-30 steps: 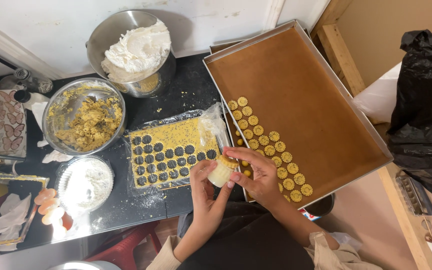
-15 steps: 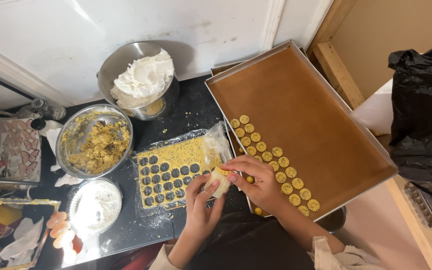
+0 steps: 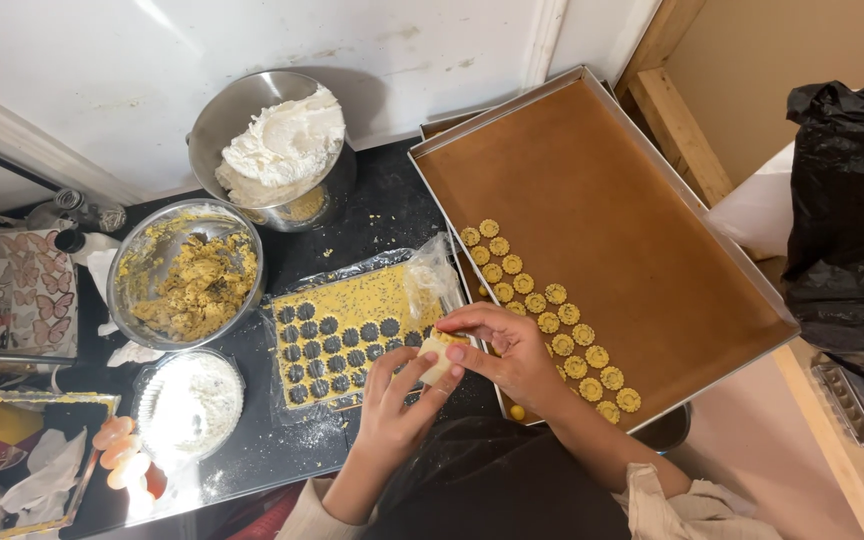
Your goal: Forming pastries using a handheld mold and placing them onto a baking tray.
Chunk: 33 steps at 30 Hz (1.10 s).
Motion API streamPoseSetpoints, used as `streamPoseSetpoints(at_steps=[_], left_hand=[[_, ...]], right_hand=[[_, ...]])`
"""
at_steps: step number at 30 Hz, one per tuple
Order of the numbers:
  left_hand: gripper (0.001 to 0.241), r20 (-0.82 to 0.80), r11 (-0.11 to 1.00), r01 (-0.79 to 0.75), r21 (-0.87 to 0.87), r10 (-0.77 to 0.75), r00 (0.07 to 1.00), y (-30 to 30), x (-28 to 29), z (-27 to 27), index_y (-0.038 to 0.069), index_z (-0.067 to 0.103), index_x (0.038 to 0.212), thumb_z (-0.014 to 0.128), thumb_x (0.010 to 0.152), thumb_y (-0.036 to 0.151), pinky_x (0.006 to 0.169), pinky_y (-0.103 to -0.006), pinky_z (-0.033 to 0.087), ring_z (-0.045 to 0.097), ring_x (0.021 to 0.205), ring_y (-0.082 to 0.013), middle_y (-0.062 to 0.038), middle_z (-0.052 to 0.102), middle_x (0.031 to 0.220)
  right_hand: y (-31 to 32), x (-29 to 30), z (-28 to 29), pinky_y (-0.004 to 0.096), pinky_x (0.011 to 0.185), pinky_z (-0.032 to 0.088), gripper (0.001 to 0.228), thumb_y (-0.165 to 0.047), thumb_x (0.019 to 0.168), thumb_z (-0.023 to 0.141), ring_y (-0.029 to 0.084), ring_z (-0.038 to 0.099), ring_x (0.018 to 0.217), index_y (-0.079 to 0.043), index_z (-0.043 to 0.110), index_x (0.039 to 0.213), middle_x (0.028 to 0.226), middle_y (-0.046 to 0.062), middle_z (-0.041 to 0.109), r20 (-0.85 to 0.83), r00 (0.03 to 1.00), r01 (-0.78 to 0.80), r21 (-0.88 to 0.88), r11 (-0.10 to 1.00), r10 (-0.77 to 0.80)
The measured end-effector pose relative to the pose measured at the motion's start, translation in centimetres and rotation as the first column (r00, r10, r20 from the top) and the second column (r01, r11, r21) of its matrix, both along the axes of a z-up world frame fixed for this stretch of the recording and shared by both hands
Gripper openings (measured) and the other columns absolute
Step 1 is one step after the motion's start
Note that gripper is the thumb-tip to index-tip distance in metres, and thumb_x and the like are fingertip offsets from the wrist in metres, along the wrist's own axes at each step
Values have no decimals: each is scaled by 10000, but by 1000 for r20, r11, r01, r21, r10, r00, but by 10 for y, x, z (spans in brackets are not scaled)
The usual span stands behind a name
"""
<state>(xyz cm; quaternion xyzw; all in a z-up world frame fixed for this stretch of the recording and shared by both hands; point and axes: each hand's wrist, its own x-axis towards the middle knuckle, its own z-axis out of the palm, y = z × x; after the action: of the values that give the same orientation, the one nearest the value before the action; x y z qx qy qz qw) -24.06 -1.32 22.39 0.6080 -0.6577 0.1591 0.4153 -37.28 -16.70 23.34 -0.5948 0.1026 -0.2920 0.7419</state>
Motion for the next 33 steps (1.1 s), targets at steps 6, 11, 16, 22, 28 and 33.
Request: streamPoseSetpoints(at_steps=[6, 11, 16, 22, 28, 33], left_hand=[[492, 229, 999, -25, 33, 17, 973, 0, 13, 16, 198, 739, 1235, 743, 790, -11, 863, -455, 557, 614, 1071, -277, -26, 603, 1209], [507, 222, 996, -12, 93, -9, 975, -1, 16, 16, 182, 719, 1266, 744, 797, -7, 863, -441, 560, 612, 1053, -263, -35, 611, 1238], [480, 66, 993, 6, 121, -14, 998, 0, 18, 2, 129, 734, 1261, 781, 794, 30, 850, -424, 556, 620, 1039, -278, -79, 598, 1199], [466, -578, 994, -111, -11, 85, 812, 17, 7, -41, 85, 635, 1184, 798, 778, -75, 978, -388, 570, 587, 1191, -288, -123, 500, 1315], [499, -892, 992, -119, -46, 13, 452, 30, -1, -71, 62, 559, 1304, 725, 872, -124, 1036, -375, 567, 583, 1277, -248, -104, 436, 1396], [496, -897, 993, -118, -30, 25, 441, 34, 1, -76, 56, 551, 1306, 714, 874, -124, 1048, -372, 553, 580, 1277, -240, -101, 434, 1401]], right_hand=[[-6, 4, 1, 325, 934, 565, 260, -76, 946, 731, 168, 691, 1047, 57, 728, 1170, 1155, 123, 717, -104, 994, -20, 90, 996, 30], [-11, 10, -34, 291, 847, 559, 267, -130, 1031, 665, 135, 688, 948, 75, 744, 1182, 1045, 125, 752, -172, 985, 46, 88, 995, -30], [-21, 21, -63, 354, 925, 623, 313, -194, 1004, 593, 235, 755, 988, 59, 689, 1161, 1077, 140, 764, -198, 980, 125, 508, 852, -26], [-71, 14, -91, 348, 956, 574, 233, -61, 931, 661, 263, 751, 1063, 57, 670, 1130, 1118, 144, 737, -280, 959, 104, 459, 882, 33], [-179, -12, -172, 282, 832, 619, 219, -104, 908, 716, 144, 724, 899, -73, 734, 1125, 999, 29, 768, -641, 669, 212, -320, 923, -376], [-206, -31, -209, 317, 833, 587, 264, -103, 863, 765, 151, 704, 888, -103, 725, 1124, 978, 37, 751, -714, 507, 117, -499, 859, -483]])
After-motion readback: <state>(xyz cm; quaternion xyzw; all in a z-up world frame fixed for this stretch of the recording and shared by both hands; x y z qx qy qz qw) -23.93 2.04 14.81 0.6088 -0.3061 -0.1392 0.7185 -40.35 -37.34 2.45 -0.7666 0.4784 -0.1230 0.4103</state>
